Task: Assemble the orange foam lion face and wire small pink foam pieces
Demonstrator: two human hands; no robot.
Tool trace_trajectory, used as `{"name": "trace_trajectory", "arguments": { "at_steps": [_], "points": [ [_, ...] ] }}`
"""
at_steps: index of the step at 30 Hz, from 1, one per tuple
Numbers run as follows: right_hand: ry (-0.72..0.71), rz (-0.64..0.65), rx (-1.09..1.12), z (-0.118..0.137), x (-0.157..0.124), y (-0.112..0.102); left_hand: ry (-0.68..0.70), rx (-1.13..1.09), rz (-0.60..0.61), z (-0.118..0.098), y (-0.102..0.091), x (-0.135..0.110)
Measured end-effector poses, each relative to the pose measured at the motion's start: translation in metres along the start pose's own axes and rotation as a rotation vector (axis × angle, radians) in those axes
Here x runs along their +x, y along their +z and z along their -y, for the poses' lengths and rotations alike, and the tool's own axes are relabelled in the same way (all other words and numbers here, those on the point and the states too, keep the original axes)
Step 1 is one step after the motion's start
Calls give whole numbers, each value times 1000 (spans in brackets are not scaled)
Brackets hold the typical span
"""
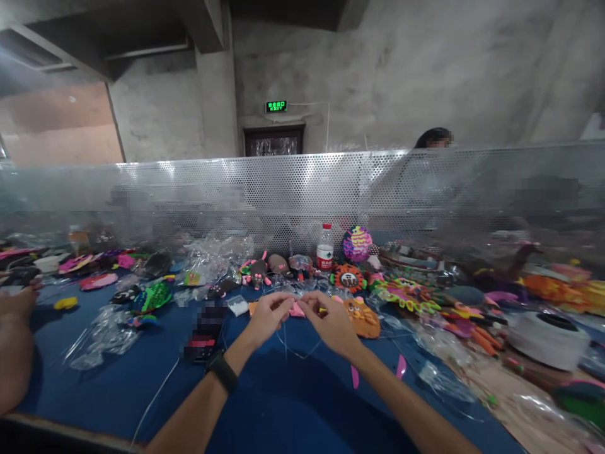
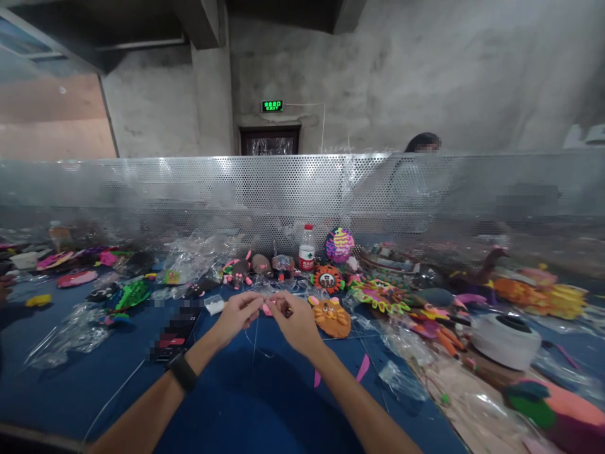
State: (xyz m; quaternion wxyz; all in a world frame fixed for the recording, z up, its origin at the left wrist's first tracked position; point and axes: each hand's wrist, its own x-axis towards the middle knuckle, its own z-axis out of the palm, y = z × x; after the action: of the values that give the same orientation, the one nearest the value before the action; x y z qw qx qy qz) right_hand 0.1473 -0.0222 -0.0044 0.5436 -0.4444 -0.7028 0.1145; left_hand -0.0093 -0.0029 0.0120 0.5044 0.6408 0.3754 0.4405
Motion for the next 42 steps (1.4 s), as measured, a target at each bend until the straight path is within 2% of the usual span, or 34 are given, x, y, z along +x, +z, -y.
{"name": "trace_trajectory", "arguments": {
  "at_steps": [9,20,30,42],
  "points": [
    [-8,-5,-30,0,0,0,11,27,9,2,-1,2],
    [-44,14,-24,-1,1,1,114,68,30,-1,3,1],
    [67,-18,-5,7,0,6,234,94,29,4,-1,7],
    [217,-72,114,13,-1,17,301,89,13,11,3,7]
  ]
}}
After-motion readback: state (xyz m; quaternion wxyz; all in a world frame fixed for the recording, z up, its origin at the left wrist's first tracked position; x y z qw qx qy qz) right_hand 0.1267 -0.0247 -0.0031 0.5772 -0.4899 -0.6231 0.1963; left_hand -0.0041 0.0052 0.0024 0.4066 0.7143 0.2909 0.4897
